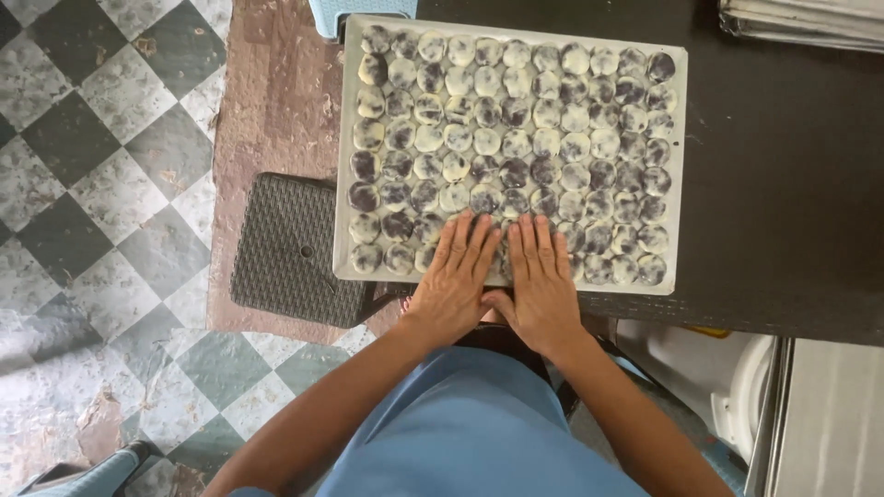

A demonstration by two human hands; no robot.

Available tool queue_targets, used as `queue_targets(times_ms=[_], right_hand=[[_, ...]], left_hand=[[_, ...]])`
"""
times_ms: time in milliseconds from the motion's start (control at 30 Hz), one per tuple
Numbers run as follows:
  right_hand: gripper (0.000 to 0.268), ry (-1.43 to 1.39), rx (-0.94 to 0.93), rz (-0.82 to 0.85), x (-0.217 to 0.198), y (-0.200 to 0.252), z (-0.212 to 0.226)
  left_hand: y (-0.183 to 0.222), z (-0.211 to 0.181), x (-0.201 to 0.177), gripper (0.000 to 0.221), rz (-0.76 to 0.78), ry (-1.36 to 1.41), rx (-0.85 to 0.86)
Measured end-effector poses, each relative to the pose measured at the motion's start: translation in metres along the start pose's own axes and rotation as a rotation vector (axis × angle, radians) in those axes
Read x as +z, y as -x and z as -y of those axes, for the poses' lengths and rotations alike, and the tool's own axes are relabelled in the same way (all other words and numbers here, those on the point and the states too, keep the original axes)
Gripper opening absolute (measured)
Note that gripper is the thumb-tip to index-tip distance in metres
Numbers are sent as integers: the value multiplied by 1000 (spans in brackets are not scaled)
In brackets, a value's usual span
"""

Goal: Arranging and pressing small pieces of dough onto a baking tray in a bakery.

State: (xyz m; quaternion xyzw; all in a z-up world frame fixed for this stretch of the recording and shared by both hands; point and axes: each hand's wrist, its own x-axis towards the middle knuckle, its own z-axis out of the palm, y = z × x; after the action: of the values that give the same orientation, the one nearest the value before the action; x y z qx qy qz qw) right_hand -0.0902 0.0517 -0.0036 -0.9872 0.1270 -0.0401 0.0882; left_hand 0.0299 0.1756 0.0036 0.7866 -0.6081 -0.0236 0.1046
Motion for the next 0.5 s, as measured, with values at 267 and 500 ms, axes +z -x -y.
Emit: queue_targets(times_ms=[267, 500], right_hand=[[99, 0, 22, 13, 9, -37, -15], [91, -74, 42, 50, -3, -63, -25]], left_hand=[[-37, 28, 8, 80, 30, -47, 9], [-64, 38, -15, 72, 185, -14, -41]])
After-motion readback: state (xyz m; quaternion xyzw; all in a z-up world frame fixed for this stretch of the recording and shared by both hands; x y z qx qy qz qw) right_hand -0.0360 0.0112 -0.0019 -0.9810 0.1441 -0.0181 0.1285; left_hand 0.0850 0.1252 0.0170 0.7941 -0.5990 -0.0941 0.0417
